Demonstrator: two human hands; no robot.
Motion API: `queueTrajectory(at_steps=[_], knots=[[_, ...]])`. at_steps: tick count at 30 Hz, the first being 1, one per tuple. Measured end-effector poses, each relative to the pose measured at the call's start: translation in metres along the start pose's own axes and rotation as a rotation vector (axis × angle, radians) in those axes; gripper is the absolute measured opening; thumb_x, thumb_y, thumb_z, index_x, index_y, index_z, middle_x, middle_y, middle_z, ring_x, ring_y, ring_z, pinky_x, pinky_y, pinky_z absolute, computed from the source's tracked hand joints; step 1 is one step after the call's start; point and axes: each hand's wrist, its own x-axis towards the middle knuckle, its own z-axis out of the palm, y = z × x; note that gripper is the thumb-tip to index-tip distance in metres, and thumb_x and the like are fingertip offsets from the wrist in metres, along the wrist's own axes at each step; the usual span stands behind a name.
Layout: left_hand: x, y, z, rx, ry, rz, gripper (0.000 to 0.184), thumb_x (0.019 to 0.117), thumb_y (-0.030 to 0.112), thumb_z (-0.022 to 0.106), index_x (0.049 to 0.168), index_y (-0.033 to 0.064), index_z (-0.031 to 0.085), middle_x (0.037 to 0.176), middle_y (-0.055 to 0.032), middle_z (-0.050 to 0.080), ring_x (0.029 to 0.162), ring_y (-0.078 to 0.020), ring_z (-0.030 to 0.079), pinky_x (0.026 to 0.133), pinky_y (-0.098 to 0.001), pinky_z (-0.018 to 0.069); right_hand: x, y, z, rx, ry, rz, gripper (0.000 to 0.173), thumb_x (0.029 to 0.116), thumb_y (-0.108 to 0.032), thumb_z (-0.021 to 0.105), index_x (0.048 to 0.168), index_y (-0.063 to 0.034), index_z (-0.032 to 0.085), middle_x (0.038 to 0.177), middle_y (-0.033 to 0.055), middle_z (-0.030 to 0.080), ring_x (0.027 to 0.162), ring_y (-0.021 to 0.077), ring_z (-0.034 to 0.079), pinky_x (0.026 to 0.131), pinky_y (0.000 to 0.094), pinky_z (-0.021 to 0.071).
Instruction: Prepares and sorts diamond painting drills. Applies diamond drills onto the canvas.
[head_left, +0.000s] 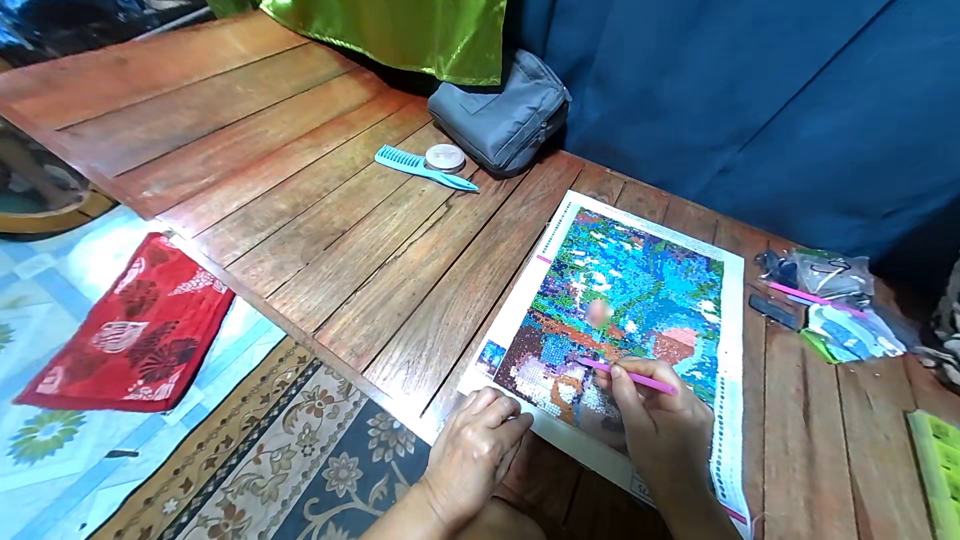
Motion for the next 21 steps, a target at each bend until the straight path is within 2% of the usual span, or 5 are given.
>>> queueTrajectory(at_steps=[9, 21], knots=[[-0.0001, -0.0004, 0.0004, -0.005, 0.009, 0.006, 0.021, 0.0926, 0.015, 0.059, 0.09, 0.0138, 0.08, 0.088, -0.0011, 0.073, 0.089, -0.0173, 0.069, 0.081, -0.0278, 0.0543, -0.0008, 0.0011, 0.0018, -0.014, 0.005, -0.022, 0.021, 0.0944, -0.016, 0.058, 0.09, 0.0011, 0.069, 0.076, 0.0066, 0.071, 0.065, 0.001, 0.066, 0.061, 0.012, 0.0517], [-0.0001, -0.0007, 0.0002, -0.008, 0.003, 0.004, 0.022, 0.0929, 0.015, 0.058, 0.09, 0.0138, 0.08, 0.089, -0.001, 0.073, 0.09, -0.0175, 0.069, 0.083, -0.028, 0.0542, 0.0, 0.0017, 0.0027, -0.029, 0.014, -0.042, 0.021, 0.0952, -0.017, 0.058, 0.09, 0.0008, 0.069, 0.077, 0.0064, 0.07, 0.066, 0.0009, 0.065, 0.062, 0.0113, 0.0509]])
